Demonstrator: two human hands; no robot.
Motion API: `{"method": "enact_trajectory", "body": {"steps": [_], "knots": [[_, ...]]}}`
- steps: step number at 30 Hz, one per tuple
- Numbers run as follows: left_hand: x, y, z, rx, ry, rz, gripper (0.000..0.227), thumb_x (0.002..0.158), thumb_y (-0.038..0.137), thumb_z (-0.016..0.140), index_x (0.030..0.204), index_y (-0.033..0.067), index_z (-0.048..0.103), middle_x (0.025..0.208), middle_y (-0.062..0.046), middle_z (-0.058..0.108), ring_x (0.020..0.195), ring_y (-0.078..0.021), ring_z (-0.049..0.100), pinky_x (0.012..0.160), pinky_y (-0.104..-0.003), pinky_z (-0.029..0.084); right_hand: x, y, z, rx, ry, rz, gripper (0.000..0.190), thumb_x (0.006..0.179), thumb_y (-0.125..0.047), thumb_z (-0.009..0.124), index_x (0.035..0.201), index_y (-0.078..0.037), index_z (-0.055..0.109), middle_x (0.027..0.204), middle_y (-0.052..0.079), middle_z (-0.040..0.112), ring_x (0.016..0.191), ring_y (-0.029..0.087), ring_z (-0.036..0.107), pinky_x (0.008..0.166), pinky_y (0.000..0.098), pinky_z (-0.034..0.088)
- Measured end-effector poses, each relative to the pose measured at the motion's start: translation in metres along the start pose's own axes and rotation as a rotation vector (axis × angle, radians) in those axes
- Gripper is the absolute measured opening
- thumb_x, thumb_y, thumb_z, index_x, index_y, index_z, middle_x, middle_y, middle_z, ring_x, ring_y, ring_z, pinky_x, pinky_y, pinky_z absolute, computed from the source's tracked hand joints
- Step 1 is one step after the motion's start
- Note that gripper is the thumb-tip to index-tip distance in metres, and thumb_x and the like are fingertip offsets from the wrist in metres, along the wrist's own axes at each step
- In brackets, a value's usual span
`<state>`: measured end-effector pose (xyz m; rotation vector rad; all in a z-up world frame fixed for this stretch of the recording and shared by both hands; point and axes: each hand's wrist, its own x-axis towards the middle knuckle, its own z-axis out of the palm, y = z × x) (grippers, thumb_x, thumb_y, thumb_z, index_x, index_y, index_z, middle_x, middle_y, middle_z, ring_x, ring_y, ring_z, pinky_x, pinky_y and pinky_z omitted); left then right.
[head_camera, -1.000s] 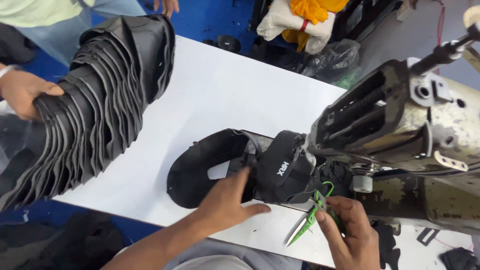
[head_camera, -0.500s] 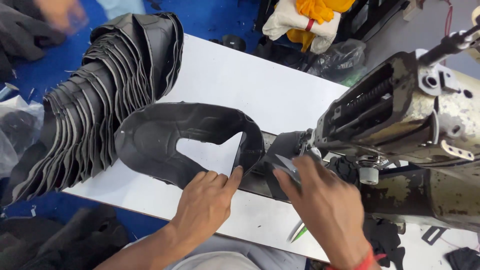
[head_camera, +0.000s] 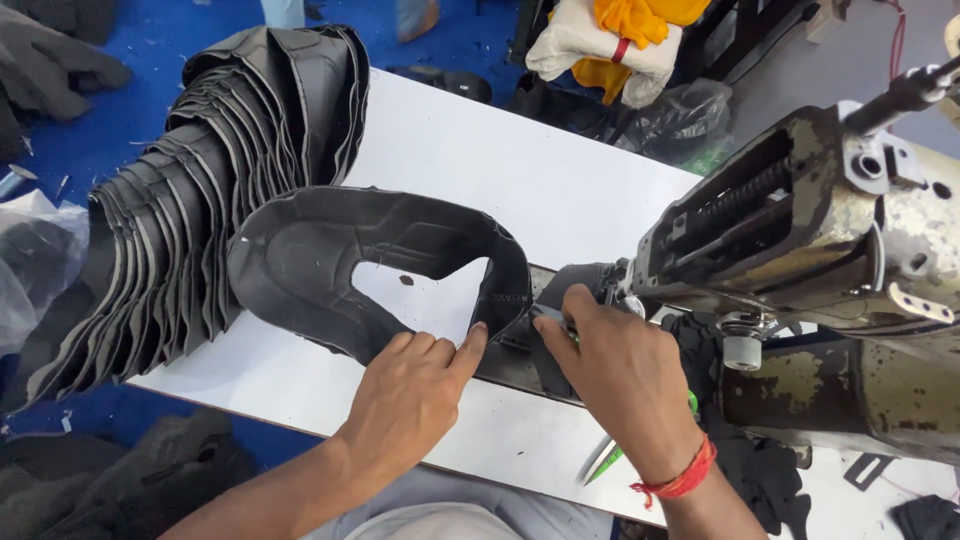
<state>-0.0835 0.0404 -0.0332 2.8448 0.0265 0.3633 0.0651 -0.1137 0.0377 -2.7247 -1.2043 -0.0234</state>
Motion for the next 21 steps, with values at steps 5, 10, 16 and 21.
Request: {"method": "enact_trajectory", "body": {"steps": [5, 10, 16, 21], "knots": [[-0.001, 0.001, -0.003, 0.028, -0.01, 0.027, 0.057, 0.077, 0.003, 0.065, 0.134, -0.0016, 0.062, 0.073, -0.005, 0.064, 0.075, -0.0207, 0.059, 0.075, -0.034, 0.047, 0.002, -0.003, 0.003, -0.076, -0.022, -0.006, 0.035, 0.093, -0.042, 0.067, 0.086, -0.009, 0.059, 0.054, 0.007, 0.064, 0.048, 0.026, 0.065, 0.042, 0.0382, 0.049], [0.003, 0.003, -0.009, 0.115, -0.08, 0.075, 0.052, 0.082, 0.006, 0.065, 0.134, -0.0018, 0.062, 0.071, -0.005, 0.064, 0.073, -0.0194, 0.059, 0.073, -0.033, 0.046, 0.007, -0.006, 0.006, -0.12, -0.039, -0.018, 0.037, 0.093, -0.043, 0.066, 0.086, -0.008, 0.057, 0.052, 0.008, 0.063, 0.046, 0.026, 0.065, 0.041, 0.0381, 0.05], [0.009, 0.007, -0.023, 0.215, -0.091, 0.159, 0.053, 0.081, 0.006, 0.063, 0.133, -0.0033, 0.062, 0.073, -0.005, 0.064, 0.074, -0.0192, 0.059, 0.072, -0.032, 0.046, 0.009, -0.005, 0.012, -0.133, -0.012, -0.003, 0.036, 0.095, -0.039, 0.064, 0.083, -0.008, 0.054, 0.049, 0.008, 0.062, 0.045, 0.029, 0.065, 0.041, 0.0398, 0.051], [0.022, 0.006, -0.079, 0.083, 0.12, 0.261, 0.048, 0.081, 0.01, 0.061, 0.128, -0.0006, 0.065, 0.081, -0.004, 0.06, 0.084, -0.0219, 0.059, 0.082, -0.038, 0.045, 0.002, -0.005, 0.009, -0.011, 0.135, 0.002, 0.037, 0.095, -0.041, 0.067, 0.082, -0.009, 0.055, 0.05, 0.008, 0.062, 0.042, 0.029, 0.063, 0.038, 0.0416, 0.047]]}}
